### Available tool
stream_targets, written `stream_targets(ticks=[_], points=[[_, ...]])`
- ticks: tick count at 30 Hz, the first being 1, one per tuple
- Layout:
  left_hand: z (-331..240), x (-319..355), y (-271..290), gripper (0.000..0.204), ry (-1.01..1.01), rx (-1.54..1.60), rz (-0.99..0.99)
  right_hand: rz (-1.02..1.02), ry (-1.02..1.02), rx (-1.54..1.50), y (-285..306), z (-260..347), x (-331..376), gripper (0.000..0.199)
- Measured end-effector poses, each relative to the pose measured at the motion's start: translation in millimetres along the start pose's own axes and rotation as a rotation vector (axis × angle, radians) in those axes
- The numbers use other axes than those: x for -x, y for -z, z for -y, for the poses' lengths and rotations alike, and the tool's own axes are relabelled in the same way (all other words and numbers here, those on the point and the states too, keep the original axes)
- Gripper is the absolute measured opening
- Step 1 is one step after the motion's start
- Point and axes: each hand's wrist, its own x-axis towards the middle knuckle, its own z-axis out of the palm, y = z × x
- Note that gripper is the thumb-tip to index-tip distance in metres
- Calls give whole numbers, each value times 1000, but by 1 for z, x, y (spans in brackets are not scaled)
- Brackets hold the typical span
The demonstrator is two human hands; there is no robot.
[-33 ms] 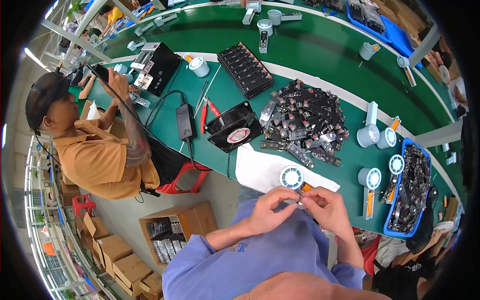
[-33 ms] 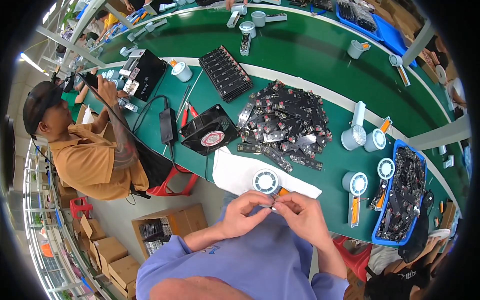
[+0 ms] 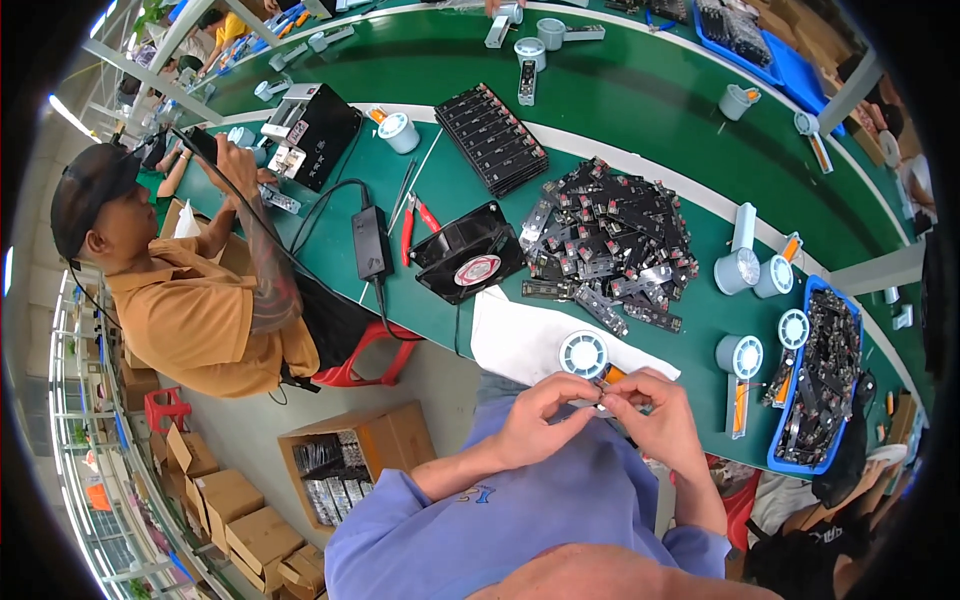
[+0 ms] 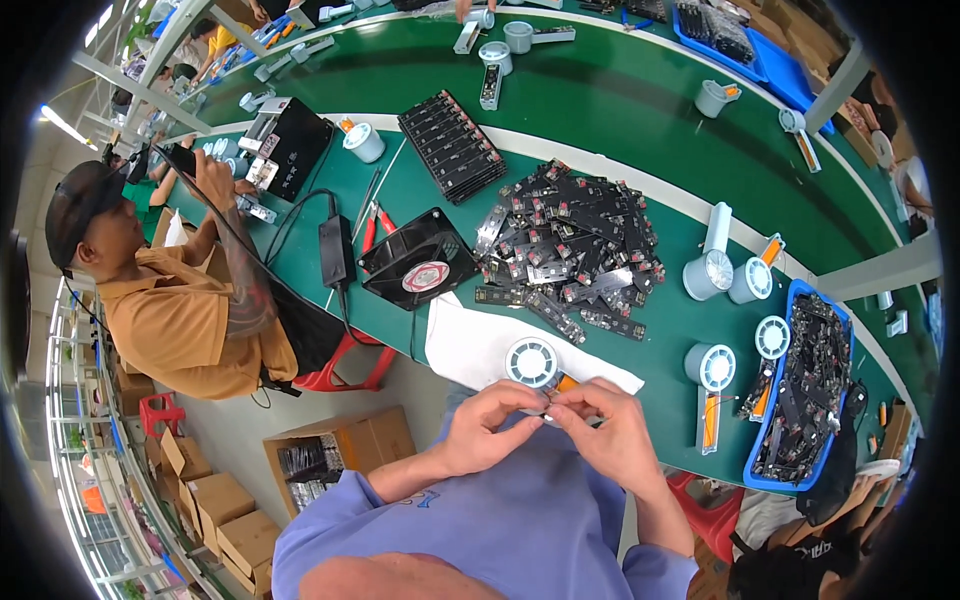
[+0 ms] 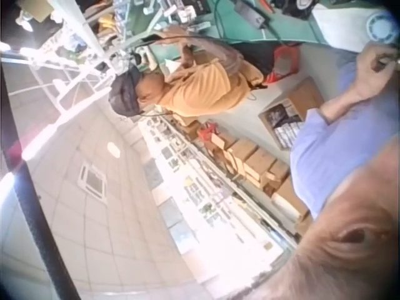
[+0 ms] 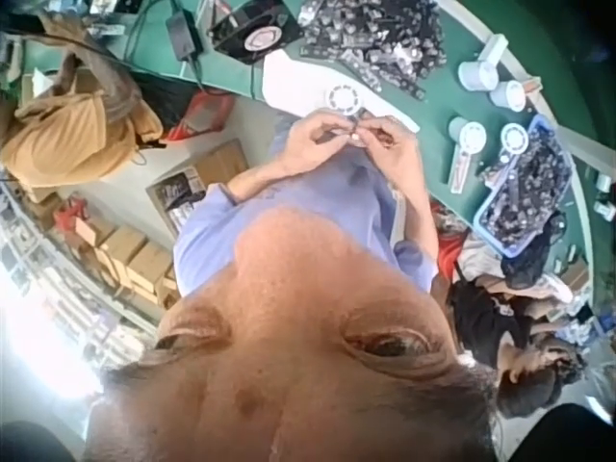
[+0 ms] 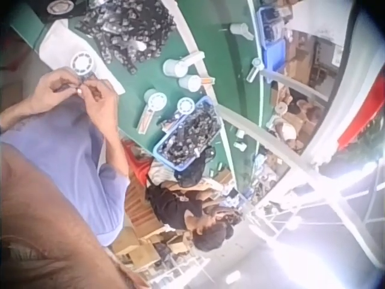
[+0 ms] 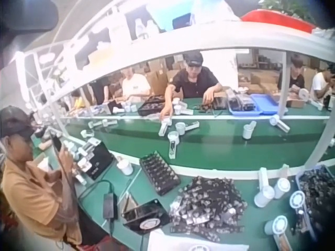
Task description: The person assembles small electronic components onto a plastic casing and manages PCB parts at a work station by hand.
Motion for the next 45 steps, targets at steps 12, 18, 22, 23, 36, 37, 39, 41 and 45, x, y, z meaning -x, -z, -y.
stream_targets(ticks=[12,18,22,23,36,37,39,41,45], points=[[-4,-2,3,27,129,303,3,251,56,-300,12,-9,-25,18],[0,-5,3,25,167,436,71,262,20,-318,16,-14,-20,17],[-8,-6,5,26,240,316,-20,245,34,-189,15,-11,-29,21],[-9,-5,2,25,200,331,-53,181,62,-204,10,-7,-28,24],[-20,-15,-10,21,29,77,-104,-204,44,-392,-33,-29,21,56],[-25,-24,1,26,-241,-427,-51,-233,62,-287,-29,-29,22,54],[-24,-39,5,44,-479,-1059,19,-264,85,-182,-24,-27,27,52],[-21,-56,6,40,-471,-1090,67,-337,83,-188,-17,-21,29,52],[-11,-64,8,27,-533,-1138,106,-345,129,-110,-13,-25,30,52]])
